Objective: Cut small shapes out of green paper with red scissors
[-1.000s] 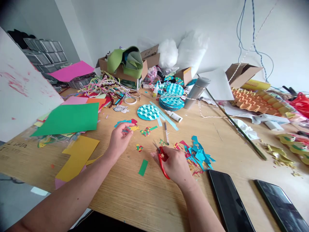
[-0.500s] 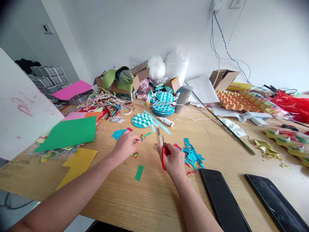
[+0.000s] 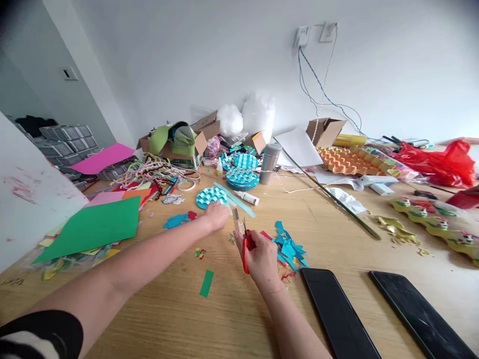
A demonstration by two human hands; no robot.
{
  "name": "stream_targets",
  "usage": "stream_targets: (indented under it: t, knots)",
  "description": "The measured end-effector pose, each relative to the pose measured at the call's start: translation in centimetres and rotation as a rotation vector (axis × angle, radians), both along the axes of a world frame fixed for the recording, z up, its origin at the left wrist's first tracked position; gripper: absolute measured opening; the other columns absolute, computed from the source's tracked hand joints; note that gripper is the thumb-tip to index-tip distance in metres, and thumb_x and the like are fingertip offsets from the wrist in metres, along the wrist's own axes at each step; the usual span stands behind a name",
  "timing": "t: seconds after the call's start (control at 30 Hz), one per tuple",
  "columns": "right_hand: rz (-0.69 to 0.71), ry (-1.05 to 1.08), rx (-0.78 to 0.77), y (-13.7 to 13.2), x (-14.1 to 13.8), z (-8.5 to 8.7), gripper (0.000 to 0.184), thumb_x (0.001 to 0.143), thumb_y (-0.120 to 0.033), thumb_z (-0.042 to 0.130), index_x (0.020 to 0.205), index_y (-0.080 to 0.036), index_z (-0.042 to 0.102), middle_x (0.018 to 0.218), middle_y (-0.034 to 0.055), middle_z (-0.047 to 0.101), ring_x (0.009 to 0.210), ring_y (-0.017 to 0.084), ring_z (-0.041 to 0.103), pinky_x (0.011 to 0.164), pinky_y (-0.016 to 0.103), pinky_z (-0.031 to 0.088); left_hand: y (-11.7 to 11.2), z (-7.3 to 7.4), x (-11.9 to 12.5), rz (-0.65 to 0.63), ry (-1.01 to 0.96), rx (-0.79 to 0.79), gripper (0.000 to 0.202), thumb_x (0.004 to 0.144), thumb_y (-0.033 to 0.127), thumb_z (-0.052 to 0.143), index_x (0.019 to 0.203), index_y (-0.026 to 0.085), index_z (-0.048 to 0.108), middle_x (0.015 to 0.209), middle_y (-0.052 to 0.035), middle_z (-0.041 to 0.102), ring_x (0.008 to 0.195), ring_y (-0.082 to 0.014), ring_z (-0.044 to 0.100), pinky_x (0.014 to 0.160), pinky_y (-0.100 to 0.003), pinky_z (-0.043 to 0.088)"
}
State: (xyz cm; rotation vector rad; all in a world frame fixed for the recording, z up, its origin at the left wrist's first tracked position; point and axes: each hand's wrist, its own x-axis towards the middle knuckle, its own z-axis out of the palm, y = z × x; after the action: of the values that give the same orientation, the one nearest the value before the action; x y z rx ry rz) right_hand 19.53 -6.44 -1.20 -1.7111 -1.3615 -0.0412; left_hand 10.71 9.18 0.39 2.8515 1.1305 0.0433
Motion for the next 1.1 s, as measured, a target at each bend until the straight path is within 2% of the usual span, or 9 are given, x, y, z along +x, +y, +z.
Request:
stream_targets:
  t: [0.1,0.33,0.43,0.57,0.67,0.77,0.83,0.87,1.1]
  knots:
    - [-0.007,0.013,0.035,0.1,0.0,-0.1,0.051,0.084,-0.054,0.054,0.05,-0.021,0.035,0.043,-0.0059,0.035,0.042,0.009,0.031,0.043,0.021,0.025,0.0,-0.1,0.5,0.036,-0.002,-0.03,0.018,0.073,0.003,0.057,0.084,0.01,0.07,0.091,-0.0166,0.069,0.106,-0.0302,0.057,0.087,-0.038,0.044]
    - [-0.013,0.088,-0.007,-0.1,0.5,0.2,0.046,0.086,-0.054,0.05,0.057,-0.018,0.054,0.047,0.0005,0.054,0.043,0.011,0.047,0.042,0.021,0.033,1.1,0.5,-0.3,0.212,-0.175,-0.171,0.019,0.062,0.004,0.065,0.076,0.015,0.071,0.091,-0.0144,0.069,0.101,-0.0299,0.06,0.085,-0.035,0.045]
    - [0.044,-0.009,-0.122,0.0,0.6,0.4,0.045,0.09,-0.05,0.044,0.066,-0.016,0.06,0.05,0.0022,0.059,0.045,0.013,0.052,0.043,0.021,0.035,1.5,1.4,-1.6,0.294,-0.343,-0.273,0.008,0.06,0.008,0.066,0.064,0.015,0.068,0.08,-0.0131,0.069,0.094,-0.0299,0.062,0.079,-0.034,0.045]
    - [0.16,-0.164,-0.274,0.5,0.3,0.1,0.029,0.089,-0.038,0.048,0.074,-0.017,0.061,0.057,0.0028,0.064,0.05,0.015,0.056,0.047,0.022,0.038,-0.2,2.0,-4.8,0.355,-0.607,-0.523,0.006,0.067,0.017,0.06,0.067,0.015,0.065,0.065,-0.0059,0.065,0.068,-0.0181,0.062,0.06,-0.025,0.045]
    - [0.189,-0.236,-0.318,1.1,-0.2,-0.5,0.014,0.084,-0.026,0.053,0.081,-0.015,0.061,0.072,0.0071,0.068,0.063,0.019,0.061,0.057,0.025,0.042,-2.9,1.3,-7.7,0.399,-0.771,-0.711,0.014,0.071,0.025,0.056,0.073,0.013,0.063,0.061,-0.0043,0.062,0.056,-0.0127,0.058,0.049,-0.022,0.04]
    - [0.231,-0.315,-0.356,1.5,-0.7,-1.0,0.012,0.08,-0.016,0.051,0.087,-0.015,0.061,0.087,0.0104,0.069,0.083,0.023,0.062,0.069,0.027,0.043,-5.5,0.0,-9.9,0.43,-0.902,-0.866,0.016,0.068,0.029,0.059,0.072,0.013,0.06,0.059,-0.0016,0.059,0.05,-0.009,0.053,0.048,-0.02,0.039]
    - [0.279,-0.373,-0.388,1.6,-1.1,-1.1,0.011,0.078,-0.013,0.051,0.083,-0.016,0.061,0.083,0.0085,0.069,0.087,0.023,0.06,0.073,0.026,0.042,-6.6,-0.8,-10.7,0.51,-1.189,-1.136,0.021,0.057,0.027,0.07,0.069,0.013,0.06,0.057,0.0005,0.057,0.048,-0.0078,0.051,0.045,-0.018,0.036]
    - [0.297,-0.402,-0.404,1.7,-1.3,-1.0,0.01,0.078,-0.013,0.052,0.079,-0.017,0.06,0.079,0.0073,0.068,0.085,0.022,0.06,0.073,0.026,0.042,-7.0,-1.2,-11.0,0.54,-1.263,-1.206,0.025,0.052,0.026,0.074,0.069,0.013,0.06,0.057,0.0007,0.058,0.048,-0.0075,0.051,0.044,-0.018,0.035]
    - [0.222,-0.529,-0.498,0.5,-0.9,0.4,0.01,0.073,-0.014,0.054,0.069,-0.018,0.062,0.069,0.0069,0.068,0.074,0.021,0.061,0.061,0.026,0.036,-7.5,-2.0,-11.1,0.574,-1.488,-1.297,0.029,0.049,0.023,0.079,0.069,0.012,0.063,0.057,0.0001,0.062,0.048,-0.0077,0.054,0.047,-0.018,0.038]
